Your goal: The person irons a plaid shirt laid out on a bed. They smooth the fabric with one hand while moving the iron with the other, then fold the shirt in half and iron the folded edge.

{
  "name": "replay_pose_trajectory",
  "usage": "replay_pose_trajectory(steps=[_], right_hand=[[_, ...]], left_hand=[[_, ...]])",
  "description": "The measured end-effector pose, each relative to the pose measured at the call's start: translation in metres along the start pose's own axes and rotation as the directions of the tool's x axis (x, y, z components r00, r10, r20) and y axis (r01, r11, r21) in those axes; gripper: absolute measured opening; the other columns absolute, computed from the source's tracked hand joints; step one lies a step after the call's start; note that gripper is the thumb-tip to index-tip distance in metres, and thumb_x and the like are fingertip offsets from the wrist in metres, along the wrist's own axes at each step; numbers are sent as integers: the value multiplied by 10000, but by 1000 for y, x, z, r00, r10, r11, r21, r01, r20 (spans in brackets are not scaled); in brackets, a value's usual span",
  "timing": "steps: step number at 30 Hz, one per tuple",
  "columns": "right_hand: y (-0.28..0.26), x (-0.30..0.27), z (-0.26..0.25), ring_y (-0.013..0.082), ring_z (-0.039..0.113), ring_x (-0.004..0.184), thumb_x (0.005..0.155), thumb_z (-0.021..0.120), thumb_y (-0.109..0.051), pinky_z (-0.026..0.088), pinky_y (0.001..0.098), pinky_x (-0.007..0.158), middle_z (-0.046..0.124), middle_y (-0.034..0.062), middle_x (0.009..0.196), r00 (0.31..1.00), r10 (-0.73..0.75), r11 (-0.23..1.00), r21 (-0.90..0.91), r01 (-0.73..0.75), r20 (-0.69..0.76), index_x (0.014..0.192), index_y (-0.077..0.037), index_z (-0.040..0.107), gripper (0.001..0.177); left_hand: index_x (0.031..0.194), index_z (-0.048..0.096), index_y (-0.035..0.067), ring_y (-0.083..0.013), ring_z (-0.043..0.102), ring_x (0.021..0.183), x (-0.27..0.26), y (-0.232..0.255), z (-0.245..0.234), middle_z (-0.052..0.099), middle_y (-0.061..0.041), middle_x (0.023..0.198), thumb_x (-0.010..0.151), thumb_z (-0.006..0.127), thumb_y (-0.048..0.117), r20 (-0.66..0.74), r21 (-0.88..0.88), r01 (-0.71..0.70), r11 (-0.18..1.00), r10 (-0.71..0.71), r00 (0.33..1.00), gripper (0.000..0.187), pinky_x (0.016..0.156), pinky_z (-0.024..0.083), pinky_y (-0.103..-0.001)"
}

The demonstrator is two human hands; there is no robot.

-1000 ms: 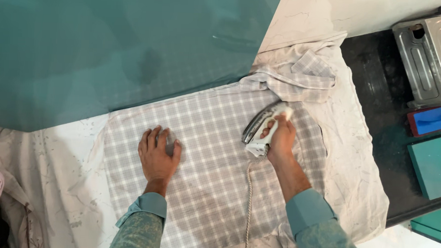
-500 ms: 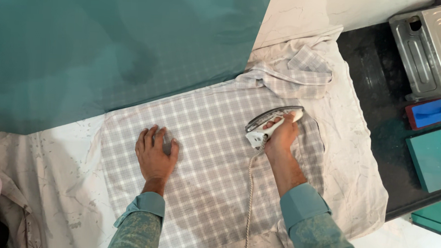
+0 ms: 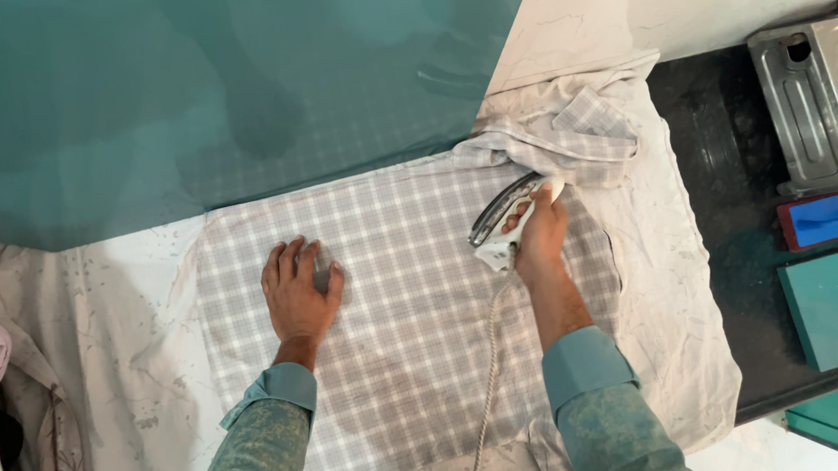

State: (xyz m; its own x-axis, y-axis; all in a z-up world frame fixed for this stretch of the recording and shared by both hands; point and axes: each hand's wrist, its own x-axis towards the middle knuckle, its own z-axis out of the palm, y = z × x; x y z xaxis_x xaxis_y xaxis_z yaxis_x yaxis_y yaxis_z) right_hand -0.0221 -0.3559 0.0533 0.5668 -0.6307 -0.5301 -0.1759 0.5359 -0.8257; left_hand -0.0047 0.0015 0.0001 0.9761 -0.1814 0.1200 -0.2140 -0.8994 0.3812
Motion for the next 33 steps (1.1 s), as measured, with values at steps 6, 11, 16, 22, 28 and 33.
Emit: replay_pose_trajectory(steps=[6,11,16,22,28,33], right_hand=[[4,9,8,160,526,545,1061,513,-278,482,339,491,548,42,744,999,-42,996,72,44,-26,1036,-56,527,224],[5,3,-5,159,499,518,1083,490,-330,456,339,462,543,49,733,981,49,989,-143,-22,187,1031,-38,545,302],[11,-5,0,166,516,557,1084,484,-316,477,350,492,533,49,756,999,-34,993,116,38,-40,1054,-48,496,269],[8,1,-10,170,522,592,1077,471,-307,496,356,541,527,44,751,998,-49,988,146,56,-48,1064,-76,498,233],[9,1,-24,182,545,653,1098,451,-312,533,381,602,537,45,806,984,-26,960,269,74,-177,1085,-79,492,237],[15,-2,-25,188,556,676,1098,448,-300,548,392,642,547,52,828,991,-37,955,287,74,-131,1114,-83,487,221]], left_hand=[[1325,653,162,-324,365,1468,4,1,-2,522,-72,1490,974,608,434,-1,3,14,1000,-14,1000,446,1231,302,-511],[1326,654,161,-326,371,1466,4,2,1,524,-73,1493,972,611,433,-10,0,2,1000,-2,1000,448,1232,301,-516],[1318,656,168,-323,370,1467,4,-1,0,527,-64,1490,963,612,437,-13,-12,26,1000,-26,1000,448,1228,302,-514],[1331,644,162,-324,360,1474,8,1,3,514,-74,1505,972,606,438,-2,0,9,1000,-9,1000,454,1234,296,-514],[1341,634,165,-328,355,1475,4,1,1,501,-73,1511,976,604,444,18,8,10,1000,-10,1000,460,1241,286,-516],[1337,636,174,-329,357,1475,5,-1,2,505,-68,1505,973,603,448,19,-1,21,1000,-21,1000,456,1240,288,-514]])
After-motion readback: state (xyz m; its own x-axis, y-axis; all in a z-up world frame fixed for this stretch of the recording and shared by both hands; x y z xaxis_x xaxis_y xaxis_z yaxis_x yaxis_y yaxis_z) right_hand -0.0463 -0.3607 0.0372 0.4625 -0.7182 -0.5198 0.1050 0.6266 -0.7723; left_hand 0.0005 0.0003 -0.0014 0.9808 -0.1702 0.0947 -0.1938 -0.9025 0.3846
